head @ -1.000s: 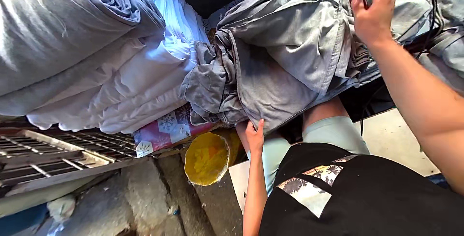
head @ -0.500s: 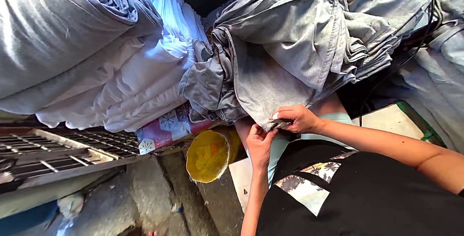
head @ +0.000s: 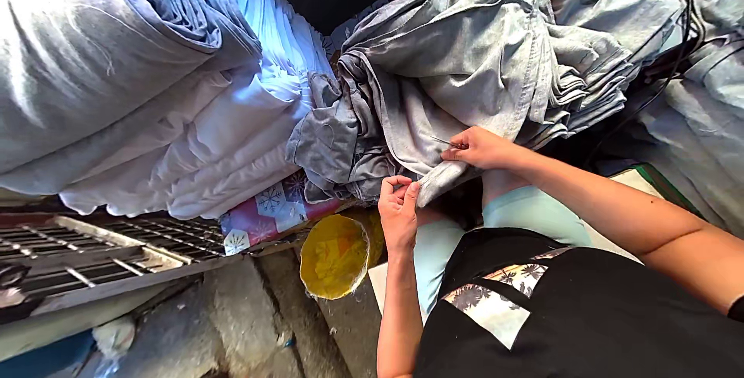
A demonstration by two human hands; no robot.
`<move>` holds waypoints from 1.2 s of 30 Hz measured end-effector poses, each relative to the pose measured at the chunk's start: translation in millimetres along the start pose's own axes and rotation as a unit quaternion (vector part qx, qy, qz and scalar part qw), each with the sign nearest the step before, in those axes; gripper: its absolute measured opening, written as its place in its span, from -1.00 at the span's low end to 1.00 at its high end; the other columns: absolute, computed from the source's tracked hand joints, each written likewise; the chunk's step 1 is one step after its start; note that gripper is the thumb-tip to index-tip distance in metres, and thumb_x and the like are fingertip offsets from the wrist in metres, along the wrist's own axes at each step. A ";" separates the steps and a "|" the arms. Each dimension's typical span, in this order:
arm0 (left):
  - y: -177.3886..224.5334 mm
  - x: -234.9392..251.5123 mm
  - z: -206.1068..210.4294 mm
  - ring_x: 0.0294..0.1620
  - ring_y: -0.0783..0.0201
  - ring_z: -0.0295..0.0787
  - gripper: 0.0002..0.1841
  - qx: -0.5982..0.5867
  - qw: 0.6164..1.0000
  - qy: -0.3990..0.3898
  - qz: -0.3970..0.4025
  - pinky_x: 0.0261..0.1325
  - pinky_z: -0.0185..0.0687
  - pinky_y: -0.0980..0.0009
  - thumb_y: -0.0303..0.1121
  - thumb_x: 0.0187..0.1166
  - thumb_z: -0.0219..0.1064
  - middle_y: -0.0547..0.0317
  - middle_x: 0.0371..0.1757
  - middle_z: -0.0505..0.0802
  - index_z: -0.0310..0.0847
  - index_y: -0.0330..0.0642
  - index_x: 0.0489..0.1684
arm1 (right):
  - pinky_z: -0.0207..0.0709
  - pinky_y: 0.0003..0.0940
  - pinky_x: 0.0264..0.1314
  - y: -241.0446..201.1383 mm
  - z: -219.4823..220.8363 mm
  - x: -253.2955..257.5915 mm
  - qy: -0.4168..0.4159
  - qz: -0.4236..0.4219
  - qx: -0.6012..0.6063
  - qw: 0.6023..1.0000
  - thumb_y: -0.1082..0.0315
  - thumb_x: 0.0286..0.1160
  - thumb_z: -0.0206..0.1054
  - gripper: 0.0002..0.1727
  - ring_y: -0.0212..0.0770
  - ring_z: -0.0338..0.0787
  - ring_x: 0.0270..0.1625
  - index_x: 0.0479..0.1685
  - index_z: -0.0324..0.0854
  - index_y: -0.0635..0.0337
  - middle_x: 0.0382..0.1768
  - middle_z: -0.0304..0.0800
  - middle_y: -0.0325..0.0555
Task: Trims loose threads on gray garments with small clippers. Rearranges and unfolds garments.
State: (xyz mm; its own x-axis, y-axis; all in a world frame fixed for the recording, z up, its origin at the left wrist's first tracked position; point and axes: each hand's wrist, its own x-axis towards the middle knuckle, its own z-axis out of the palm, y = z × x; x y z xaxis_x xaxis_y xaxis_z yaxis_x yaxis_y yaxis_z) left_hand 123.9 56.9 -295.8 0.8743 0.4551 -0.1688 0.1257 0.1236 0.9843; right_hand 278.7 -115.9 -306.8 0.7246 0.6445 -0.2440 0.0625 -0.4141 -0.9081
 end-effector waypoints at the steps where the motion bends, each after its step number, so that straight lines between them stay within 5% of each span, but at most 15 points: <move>1: -1.3 -0.1 0.7 -0.44 0.49 0.80 -0.84 0.028 1.000 -0.001 0.001 -0.22 0.73 0.52 -0.63 0.63 0.26 0.30 -0.50 0.85 0.49 -0.20 0.00 | 0.52 0.07 -0.26 2.1 4.4 -4.1 0.053 -0.043 -0.096 0.993 0.23 0.62 0.40 -0.74 -0.02 0.70 -0.34 -0.31 0.70 0.26 -0.43 0.69 0.00; 3: -3.0 -2.1 2.1 -0.44 0.52 0.78 -0.85 0.065 0.998 0.001 0.012 -0.24 0.70 0.54 -0.60 0.62 0.28 0.31 -0.50 0.84 0.51 -0.22 0.01 | 0.67 0.08 -0.15 -2.0 17.4 -17.2 0.150 -0.150 -0.131 0.968 0.30 0.51 0.47 -0.81 0.03 0.80 -0.19 -0.14 0.79 0.28 -0.18 0.79 0.05; 5: -2.5 -6.0 4.5 -0.44 0.55 0.76 -0.85 0.091 0.995 0.005 0.028 -0.24 0.68 0.56 -0.56 0.63 0.30 0.34 -0.49 0.84 0.52 -0.20 0.03 | 0.67 -0.12 -0.17 -14.9 29.1 -31.3 0.163 -0.185 -0.083 0.966 0.28 0.46 0.50 -0.81 -0.12 0.78 -0.23 -0.23 0.80 0.25 -0.23 0.79 -0.02; 10: 4.1 -16.6 14.2 -0.56 0.65 0.59 -0.84 0.146 0.987 0.009 0.069 -0.39 0.51 0.65 -0.51 0.69 0.18 0.45 -0.57 0.74 0.54 -0.23 0.11 | 0.48 -0.32 -0.37 -24.2 42.2 -41.5 0.069 -0.102 -0.018 0.992 0.30 0.50 0.49 -0.80 -0.33 0.59 -0.45 -0.43 0.73 0.21 -0.49 0.65 -0.19; 13: 4.1 -20.2 14.9 -0.35 0.61 0.73 -0.80 0.125 0.990 0.011 0.071 -0.18 0.65 0.60 -0.53 0.68 0.05 0.38 -0.42 0.80 0.54 -0.26 0.09 | 0.35 -0.47 -0.50 -23.1 39.4 -43.0 0.073 -0.073 0.048 0.994 0.28 0.60 0.43 -0.78 -0.46 0.50 -0.59 -0.43 0.71 0.16 -0.63 0.61 -0.28; 16: 3.1 -21.6 15.5 -0.15 0.54 0.76 -0.72 0.115 0.991 -0.002 0.066 0.03 0.68 0.50 -0.51 0.65 -0.06 0.28 -0.24 0.81 0.55 -0.29 0.13 | 0.58 -0.38 -0.29 -17.1 44.7 -45.7 0.087 -0.128 0.019 0.988 0.25 0.39 0.59 -0.81 -0.37 0.67 -0.36 -0.29 0.79 0.19 -0.38 0.74 -0.21; 20: 2.3 -23.5 18.7 -0.38 0.61 0.72 -0.77 0.127 0.990 -0.011 0.062 -0.23 0.62 0.60 -0.55 0.57 0.14 0.34 -0.41 0.83 0.50 -0.31 0.13 | 0.42 -0.47 -0.41 -19.6 48.5 -43.4 0.077 -0.038 0.121 0.989 0.35 0.61 0.41 -0.81 -0.44 0.55 -0.53 -0.37 0.68 0.22 -0.56 0.64 -0.23; 24: -2.1 -24.7 18.1 -0.31 0.63 0.77 -0.75 0.160 0.984 0.002 0.080 -0.22 0.63 0.65 -0.58 0.49 0.24 0.27 -0.30 0.88 0.52 -0.33 0.10 | 0.52 -0.51 -0.37 -18.3 42.8 -47.4 0.087 -0.016 0.139 0.986 0.29 0.68 0.36 -0.79 -0.47 0.67 -0.47 -0.33 0.69 0.19 -0.49 0.78 -0.23; 28: -5.3 -26.8 19.4 -0.30 0.63 0.79 -0.77 0.188 0.975 -0.003 0.115 -0.20 0.66 0.64 -0.57 0.49 0.26 0.24 -0.28 0.90 0.53 -0.34 0.08 | 0.55 -0.43 -0.24 -15.0 45.8 -55.4 0.096 -0.085 0.028 0.991 0.23 0.40 0.59 -0.80 -0.40 0.66 -0.31 -0.33 0.78 0.17 -0.32 0.72 -0.21; 36: -13.3 -26.2 15.4 -0.21 0.57 0.83 -0.88 0.178 0.972 0.010 0.152 0.00 0.75 0.62 -0.62 0.50 0.38 0.13 -0.22 0.91 0.75 -0.43 -0.11 | 0.40 -0.62 -0.41 -16.6 49.0 -52.2 0.020 -0.023 0.231 0.973 0.45 0.62 0.35 -0.87 -0.55 0.50 -0.54 -0.33 0.67 0.23 -0.58 0.57 -0.32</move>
State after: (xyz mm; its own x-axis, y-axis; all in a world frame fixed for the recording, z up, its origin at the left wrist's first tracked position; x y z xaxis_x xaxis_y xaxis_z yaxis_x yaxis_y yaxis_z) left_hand 106.6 29.8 -303.7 0.8879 0.4400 0.1344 0.0207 -0.3301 0.9437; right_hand 206.2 -111.2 -295.6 0.7547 0.6263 -0.1953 -0.2130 -0.0476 -0.9759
